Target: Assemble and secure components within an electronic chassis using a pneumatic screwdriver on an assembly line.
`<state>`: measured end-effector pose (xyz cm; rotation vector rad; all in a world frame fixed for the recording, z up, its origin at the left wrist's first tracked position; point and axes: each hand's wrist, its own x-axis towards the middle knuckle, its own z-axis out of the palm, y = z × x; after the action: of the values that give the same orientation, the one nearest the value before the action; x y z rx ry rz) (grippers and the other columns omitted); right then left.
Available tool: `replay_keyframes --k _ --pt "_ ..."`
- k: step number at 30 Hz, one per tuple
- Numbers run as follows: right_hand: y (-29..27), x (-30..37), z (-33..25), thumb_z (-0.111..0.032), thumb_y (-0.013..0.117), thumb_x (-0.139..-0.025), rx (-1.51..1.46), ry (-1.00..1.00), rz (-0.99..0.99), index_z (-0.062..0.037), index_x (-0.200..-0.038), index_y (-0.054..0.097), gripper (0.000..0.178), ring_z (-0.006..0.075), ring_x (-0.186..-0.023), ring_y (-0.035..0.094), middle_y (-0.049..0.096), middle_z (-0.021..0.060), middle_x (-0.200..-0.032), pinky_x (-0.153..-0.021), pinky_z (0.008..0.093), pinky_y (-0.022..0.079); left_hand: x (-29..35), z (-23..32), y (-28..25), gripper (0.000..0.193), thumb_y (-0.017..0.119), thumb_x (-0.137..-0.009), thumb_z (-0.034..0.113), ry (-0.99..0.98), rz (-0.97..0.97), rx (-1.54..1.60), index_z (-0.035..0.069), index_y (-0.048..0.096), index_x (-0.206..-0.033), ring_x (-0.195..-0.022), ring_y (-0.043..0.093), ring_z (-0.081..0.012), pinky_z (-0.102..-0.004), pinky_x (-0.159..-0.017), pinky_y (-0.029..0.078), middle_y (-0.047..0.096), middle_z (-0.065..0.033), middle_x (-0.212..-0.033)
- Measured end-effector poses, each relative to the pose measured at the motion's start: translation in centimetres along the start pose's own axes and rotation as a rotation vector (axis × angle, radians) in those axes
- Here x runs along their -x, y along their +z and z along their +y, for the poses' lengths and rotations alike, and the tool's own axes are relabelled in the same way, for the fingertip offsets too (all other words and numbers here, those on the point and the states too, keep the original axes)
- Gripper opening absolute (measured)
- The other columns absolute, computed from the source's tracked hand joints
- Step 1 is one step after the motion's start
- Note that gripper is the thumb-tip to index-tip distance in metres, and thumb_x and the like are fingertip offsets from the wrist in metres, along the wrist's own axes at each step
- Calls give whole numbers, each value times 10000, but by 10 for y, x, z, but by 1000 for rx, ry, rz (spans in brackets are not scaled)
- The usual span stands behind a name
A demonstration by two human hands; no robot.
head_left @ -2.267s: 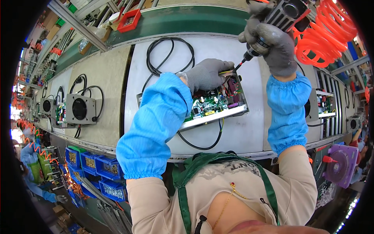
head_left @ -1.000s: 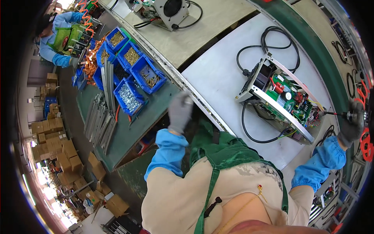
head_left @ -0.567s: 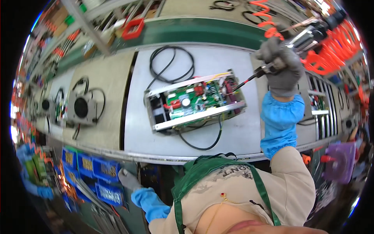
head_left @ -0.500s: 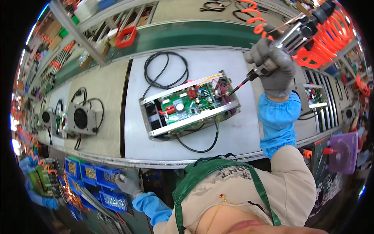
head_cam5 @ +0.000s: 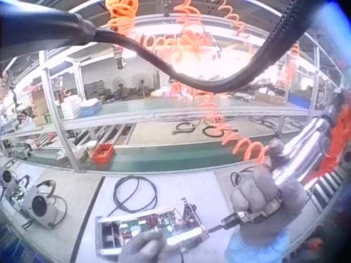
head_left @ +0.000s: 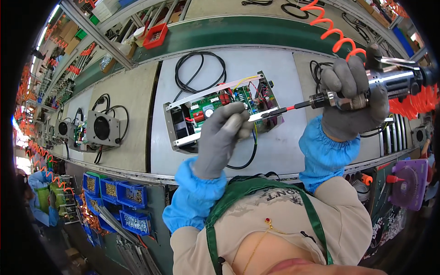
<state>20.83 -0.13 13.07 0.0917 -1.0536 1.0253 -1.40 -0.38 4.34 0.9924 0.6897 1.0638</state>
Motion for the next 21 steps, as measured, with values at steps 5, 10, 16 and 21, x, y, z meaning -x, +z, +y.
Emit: replay_keyframes --k 5,10,16,21 --pt "-7 10 -6 -237 522 -829 16 -20 -49 -76 -1424 294 658 94 -562 326 321 -33 -699 -611 318 311 -11 -26 19 369 604 -918 176 -113 -92 362 -67 538 -1188 -793 615 -159 -234 -673 517 620 -130 -979" --pt "-7 15 -9 -238 523 -822 13 -30 60 -80 -1417 311 651 99 -562 326 316 -31 -685 -602 321 304 -13 -36 21 359 588 -932 212 -117 -136 339 -63 552 -1160 -759 584 -138 -220 -633 480 605 -120 -951" --pt "-9 19 -8 -220 509 -820 1 -30 90 -74 -1402 335 625 114 -567 334 312 -26 -669 -606 329 308 -6 -34 25 361 581 -938 232 -157 -106 429 -66 555 -1139 -736 570 -130 -218 -616 466 602 -113 -906" --pt "-7 21 -4 -207 517 -823 54 -32 81 -76 -1399 341 616 118 -558 336 322 -20 -654 -590 325 318 0 -36 34 378 639 -900 264 -43 34 227 -41 558 -1108 -660 514 -130 -226 -584 436 566 -65 -838"
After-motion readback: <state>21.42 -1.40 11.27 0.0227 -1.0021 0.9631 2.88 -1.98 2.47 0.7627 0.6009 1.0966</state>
